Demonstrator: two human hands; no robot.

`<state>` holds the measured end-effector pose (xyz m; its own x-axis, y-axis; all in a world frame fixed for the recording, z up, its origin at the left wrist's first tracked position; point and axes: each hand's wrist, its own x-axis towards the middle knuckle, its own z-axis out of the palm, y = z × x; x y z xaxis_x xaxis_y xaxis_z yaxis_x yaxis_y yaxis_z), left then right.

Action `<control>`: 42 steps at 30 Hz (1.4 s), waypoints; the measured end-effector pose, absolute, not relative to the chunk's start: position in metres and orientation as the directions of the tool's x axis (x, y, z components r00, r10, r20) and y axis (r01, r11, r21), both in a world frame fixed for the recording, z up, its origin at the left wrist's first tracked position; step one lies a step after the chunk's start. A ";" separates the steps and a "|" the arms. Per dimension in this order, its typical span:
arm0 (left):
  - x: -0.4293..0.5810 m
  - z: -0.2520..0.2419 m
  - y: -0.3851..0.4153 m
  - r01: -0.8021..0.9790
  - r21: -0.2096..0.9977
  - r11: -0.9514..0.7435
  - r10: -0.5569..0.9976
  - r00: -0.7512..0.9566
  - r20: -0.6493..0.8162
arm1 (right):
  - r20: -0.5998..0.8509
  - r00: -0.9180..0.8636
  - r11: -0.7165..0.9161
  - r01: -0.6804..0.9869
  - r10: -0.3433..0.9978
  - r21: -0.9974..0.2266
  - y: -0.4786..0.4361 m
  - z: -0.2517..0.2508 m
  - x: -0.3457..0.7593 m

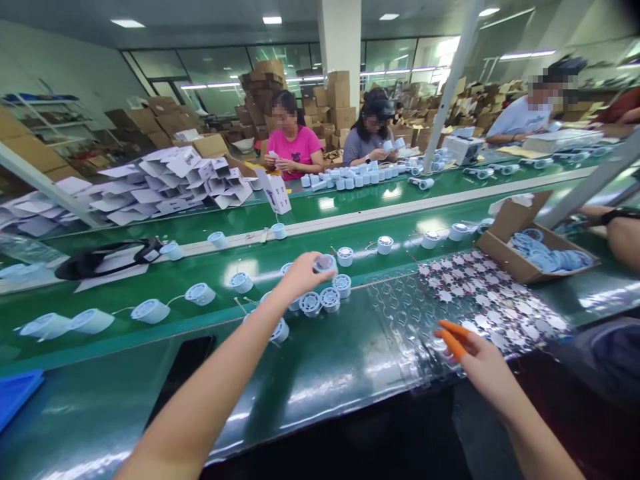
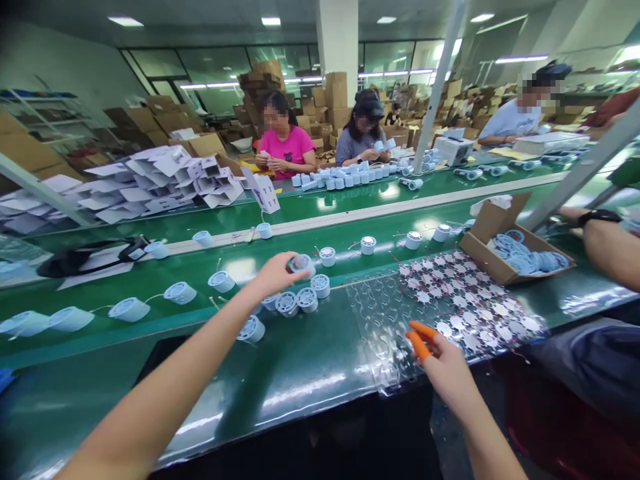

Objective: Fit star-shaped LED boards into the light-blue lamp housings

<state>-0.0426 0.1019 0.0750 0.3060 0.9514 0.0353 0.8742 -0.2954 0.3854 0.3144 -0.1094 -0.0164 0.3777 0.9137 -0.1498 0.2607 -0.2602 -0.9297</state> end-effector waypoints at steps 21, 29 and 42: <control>-0.092 0.075 0.142 0.985 0.054 -0.162 0.986 0.160 0.036 | 0.055 0.319 -0.293 0.916 0.946 -0.275 -0.078 -0.047 0.394; -0.060 0.059 -0.026 0.797 0.270 -0.541 0.834 0.549 0.053 | 0.007 0.245 -0.231 0.923 0.970 -0.307 -0.070 -0.032 0.413; -0.075 -0.004 -0.071 0.724 0.602 -0.337 0.936 0.329 0.129 | 0.356 0.043 0.146 0.862 0.933 -0.485 -0.108 -0.061 0.278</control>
<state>-0.0751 -0.0712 -0.0040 0.3290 0.9355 0.1286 0.7238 -0.3373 0.6020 0.2778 -0.1076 -0.0615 0.0427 0.9334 0.3562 0.8623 0.1457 -0.4850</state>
